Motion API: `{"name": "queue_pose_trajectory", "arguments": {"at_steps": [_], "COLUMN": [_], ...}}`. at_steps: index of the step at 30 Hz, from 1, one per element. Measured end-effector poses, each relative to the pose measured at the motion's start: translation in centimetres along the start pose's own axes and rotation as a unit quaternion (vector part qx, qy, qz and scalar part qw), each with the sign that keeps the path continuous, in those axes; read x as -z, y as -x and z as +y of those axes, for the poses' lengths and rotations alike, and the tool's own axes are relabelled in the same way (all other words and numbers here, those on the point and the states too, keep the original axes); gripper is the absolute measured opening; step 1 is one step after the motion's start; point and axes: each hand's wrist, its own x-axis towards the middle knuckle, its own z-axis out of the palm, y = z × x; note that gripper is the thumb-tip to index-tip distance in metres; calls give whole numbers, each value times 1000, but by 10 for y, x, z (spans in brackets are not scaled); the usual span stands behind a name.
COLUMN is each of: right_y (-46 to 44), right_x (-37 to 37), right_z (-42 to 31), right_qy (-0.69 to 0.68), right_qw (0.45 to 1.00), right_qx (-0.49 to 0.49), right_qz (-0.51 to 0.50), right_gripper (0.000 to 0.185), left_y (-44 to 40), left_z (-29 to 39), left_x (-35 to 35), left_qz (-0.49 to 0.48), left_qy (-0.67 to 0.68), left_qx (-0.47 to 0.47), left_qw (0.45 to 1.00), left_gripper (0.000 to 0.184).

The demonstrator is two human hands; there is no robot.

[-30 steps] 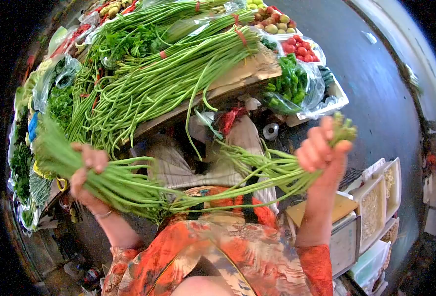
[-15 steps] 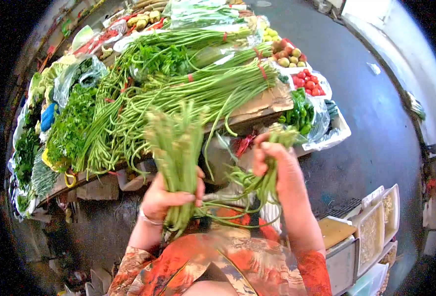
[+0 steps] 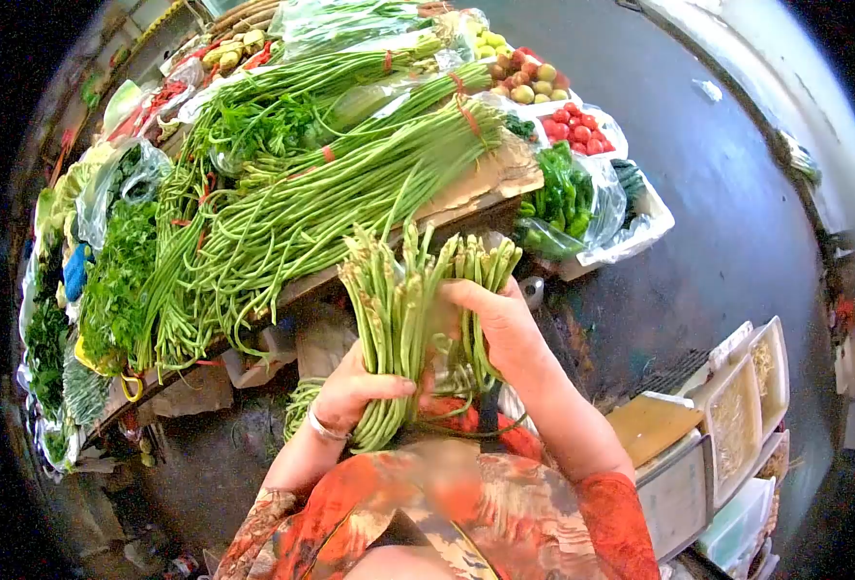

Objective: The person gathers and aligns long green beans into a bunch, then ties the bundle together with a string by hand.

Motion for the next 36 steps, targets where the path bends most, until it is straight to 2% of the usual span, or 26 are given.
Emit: {"name": "queue_pose_trajectory", "arguments": {"at_steps": [1,3,4,7,13,19,21,24,30,36], "right_y": [-1,-1,-1,-1,-6,-7,-5,-8,-13,-16], "right_x": [2,6,7,9,16,20,14,22,31,32], "right_z": [0,1,1,3,7,10,5,2,12,14], "right_qy": [-2,30,29,9,16,-22,-28,-49,-100,-78], "right_qw": [1000,999,1000,1000,999,999,994,996,994,996], "right_qx": [-1,11,9,20,17,9,-5,6,17,21], "right_qz": [3,-7,-5,17,23,24,105,73,40,35], "right_gripper": [18,17,17,18,14,17,17,17,21,25], "left_y": [1,-1,-2,-3,-6,-8,-9,-11,-14,-15], "left_z": [4,7,5,1,-3,-2,0,-1,-6,-9], "left_x": [-5,-8,-1,-1,7,8,7,3,8,7], "left_qz": [42,68,48,86,82,101,104,114,112,111], "left_qy": [7,-3,-2,13,9,9,13,20,18,14], "left_qx": [0,-42,-40,-49,-21,-22,-16,-17,-13,-6], "left_qw": [999,997,998,995,996,995,994,993,993,994], "left_gripper": [61,60,59,59,65,62,59,51,51,54]}}
